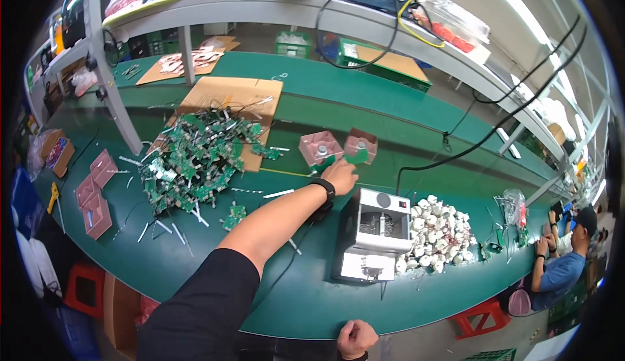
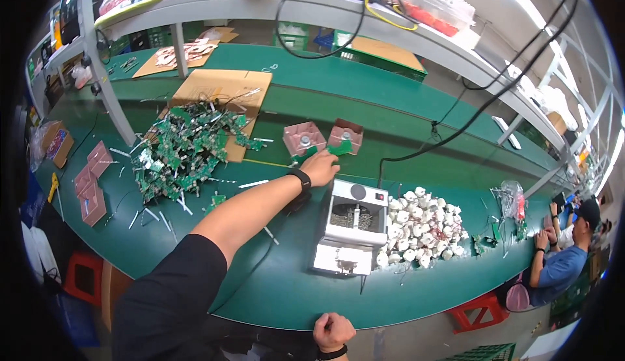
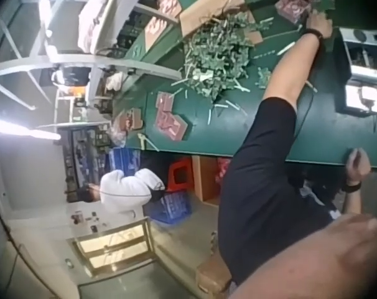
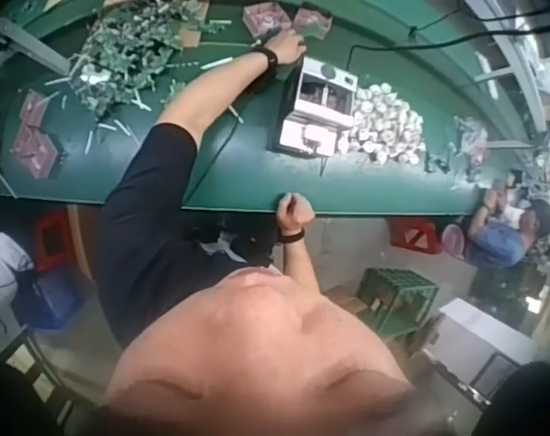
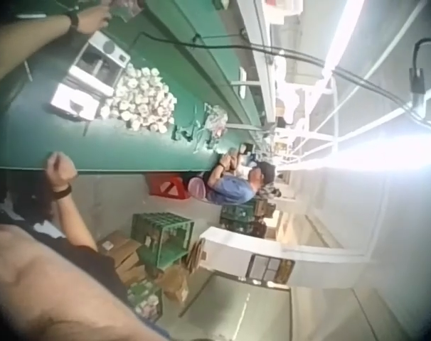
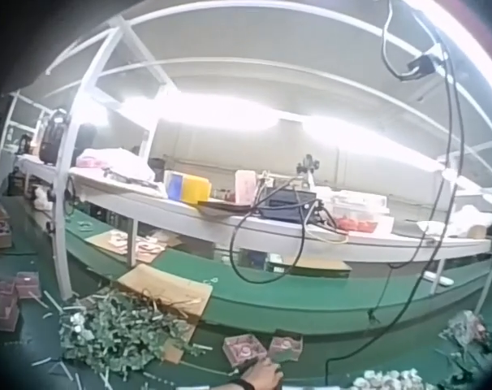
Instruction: Assembling electronic components into a plastic housing and securing them with a handheld power tool.
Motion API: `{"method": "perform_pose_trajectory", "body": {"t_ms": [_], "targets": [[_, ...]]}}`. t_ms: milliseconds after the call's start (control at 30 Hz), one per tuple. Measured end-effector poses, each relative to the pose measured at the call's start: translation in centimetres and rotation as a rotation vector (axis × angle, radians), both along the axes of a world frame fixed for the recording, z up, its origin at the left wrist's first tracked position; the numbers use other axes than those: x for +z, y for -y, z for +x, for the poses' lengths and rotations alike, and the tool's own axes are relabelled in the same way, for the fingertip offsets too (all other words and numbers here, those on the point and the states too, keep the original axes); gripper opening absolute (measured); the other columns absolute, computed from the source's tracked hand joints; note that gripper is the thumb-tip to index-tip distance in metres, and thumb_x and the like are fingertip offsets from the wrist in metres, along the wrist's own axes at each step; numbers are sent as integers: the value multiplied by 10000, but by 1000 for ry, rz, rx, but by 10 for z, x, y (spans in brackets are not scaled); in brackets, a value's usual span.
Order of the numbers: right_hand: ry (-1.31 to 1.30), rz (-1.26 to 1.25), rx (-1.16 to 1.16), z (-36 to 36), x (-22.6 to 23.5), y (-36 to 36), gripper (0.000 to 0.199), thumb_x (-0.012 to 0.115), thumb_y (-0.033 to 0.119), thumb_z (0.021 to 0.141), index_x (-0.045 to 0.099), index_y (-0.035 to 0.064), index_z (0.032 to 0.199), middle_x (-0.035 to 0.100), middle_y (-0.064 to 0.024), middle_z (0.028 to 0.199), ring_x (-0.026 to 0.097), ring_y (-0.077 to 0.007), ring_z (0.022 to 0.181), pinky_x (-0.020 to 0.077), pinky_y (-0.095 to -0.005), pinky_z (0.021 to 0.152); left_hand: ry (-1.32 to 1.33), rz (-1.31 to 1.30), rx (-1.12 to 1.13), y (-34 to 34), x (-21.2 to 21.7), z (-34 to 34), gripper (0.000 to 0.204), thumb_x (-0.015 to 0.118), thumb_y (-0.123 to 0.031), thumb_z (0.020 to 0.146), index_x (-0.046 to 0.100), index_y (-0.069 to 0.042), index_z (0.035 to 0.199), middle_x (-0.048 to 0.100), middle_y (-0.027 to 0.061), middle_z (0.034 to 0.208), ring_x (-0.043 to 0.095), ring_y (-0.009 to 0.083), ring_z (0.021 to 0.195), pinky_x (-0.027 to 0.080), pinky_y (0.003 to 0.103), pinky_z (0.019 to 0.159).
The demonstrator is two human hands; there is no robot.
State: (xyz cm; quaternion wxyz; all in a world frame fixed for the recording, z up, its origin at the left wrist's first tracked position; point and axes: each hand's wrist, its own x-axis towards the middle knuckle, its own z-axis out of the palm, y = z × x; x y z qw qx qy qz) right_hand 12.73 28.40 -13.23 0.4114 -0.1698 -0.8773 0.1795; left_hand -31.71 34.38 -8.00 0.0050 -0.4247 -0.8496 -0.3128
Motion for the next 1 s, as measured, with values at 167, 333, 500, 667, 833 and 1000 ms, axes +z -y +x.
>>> {"method": "perform_pose_trajectory", "body": {"t_ms": [167, 333, 500, 667, 833, 1000], "targets": [[-19, 25, -17, 0, -3, -11, 94, 680, 30, 782, 621, 80, 729, 505, -38, 563, 498, -251, 456, 381, -377, 448, 154, -123, 41, 25, 36, 25, 404, 620, -360, 976, 705, -60, 1233, 645, 218, 1275, 611, 398, 1218, 504, 508, 1027], [-30, 22, -17, 0, -1, -10, 80, 673, 38, 823, 634, 61, 758, 516, -60, 566, 499, -247, 461, 378, -368, 454, -6, -154, 79, 39, 8, 5, 381, 623, -361, 971, 733, -49, 1160, 681, 222, 1194, 653, 399, 1157, 529, 510, 998], [-13, -60, -20, -3, -4, -2, 64, 661, 41, 889, 657, 24, 827, 531, -86, 589, 506, -215, 476, 374, -349, 460, -65, -96, 105, 32, 0, 6, 354, 628, -336, 953, 752, -45, 1111, 699, 217, 1165, 671, 402, 1127, 542, 520, 974], [18, -67, -133, 12, -29, -16, 51, 703, 48, 906, 688, 0, 918, 639, -101, 695, 596, -200, 549, 467, -335, 521, 129, 32, -60, 59, 74, 95, 188, 634, -221, 912, 707, -51, 941, 700, 187, 1075, 653, 407, 1041, 532, 521, 861], [274, -133, -107, 6, 45, 12, 208, 693, 226, 991, 716, 25, 943, 724, -200, 819, 681, -395, 679, 538, -464, 624, 17, 624, -84, 213, 132, 198, 296, 687, -243, 978, 700, -65, 1214, 740, 128, 969, 707, 338, 848, 564, 438, 745], [322, -157, -59, -5, 53, 9, 201, 686, 218, 993, 715, 24, 950, 723, -199, 817, 683, -390, 689, 540, -456, 622, -270, 636, 362, 394, 135, 204, 123, 718, -130, 959, 780, -46, 1026, 783, 99, 900, 749, 208, 762, 589, 329, 715]]}}
